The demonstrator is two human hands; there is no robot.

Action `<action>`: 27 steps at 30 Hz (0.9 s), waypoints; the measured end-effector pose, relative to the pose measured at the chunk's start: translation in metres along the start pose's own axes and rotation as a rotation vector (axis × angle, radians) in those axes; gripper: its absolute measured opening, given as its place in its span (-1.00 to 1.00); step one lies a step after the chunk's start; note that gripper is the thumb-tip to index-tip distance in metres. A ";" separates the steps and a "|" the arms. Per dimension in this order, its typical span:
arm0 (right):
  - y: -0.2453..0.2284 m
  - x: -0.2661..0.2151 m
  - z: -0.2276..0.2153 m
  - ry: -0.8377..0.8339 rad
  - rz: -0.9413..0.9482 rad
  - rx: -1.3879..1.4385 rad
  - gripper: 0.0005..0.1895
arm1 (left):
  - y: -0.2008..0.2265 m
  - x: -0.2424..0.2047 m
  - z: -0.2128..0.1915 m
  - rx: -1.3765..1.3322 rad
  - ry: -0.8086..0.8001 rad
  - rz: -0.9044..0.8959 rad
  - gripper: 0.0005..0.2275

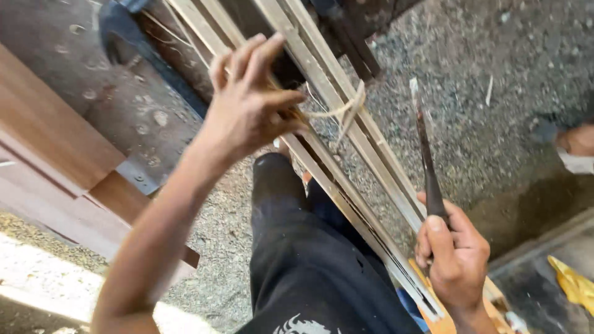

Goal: Chisel out slots in wooden furniture components using a chisel and hammer.

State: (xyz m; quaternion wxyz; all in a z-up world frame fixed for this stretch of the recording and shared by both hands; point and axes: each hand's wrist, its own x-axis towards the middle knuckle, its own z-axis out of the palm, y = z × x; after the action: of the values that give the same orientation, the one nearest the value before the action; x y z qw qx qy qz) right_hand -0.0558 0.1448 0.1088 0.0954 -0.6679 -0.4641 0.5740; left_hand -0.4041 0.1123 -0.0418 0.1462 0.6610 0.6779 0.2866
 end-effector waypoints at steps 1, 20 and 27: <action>0.010 -0.007 -0.010 0.005 0.019 -0.004 -0.57 | -0.004 0.001 -0.004 0.000 -0.051 0.059 -0.66; 0.165 -0.073 -0.145 -0.076 0.178 0.070 -0.62 | 0.143 -0.087 0.065 -0.041 -0.045 0.106 -0.62; 0.220 -0.095 -0.196 -0.045 0.146 0.095 -0.62 | 0.201 -0.093 0.093 0.311 -0.459 0.460 -0.49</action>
State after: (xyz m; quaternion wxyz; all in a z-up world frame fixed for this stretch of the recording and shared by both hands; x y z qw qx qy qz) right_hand 0.2328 0.0342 0.0911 0.0744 -0.6815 -0.3887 0.6156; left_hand -0.1790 0.0313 -0.0157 0.1240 0.8578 0.4964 0.0497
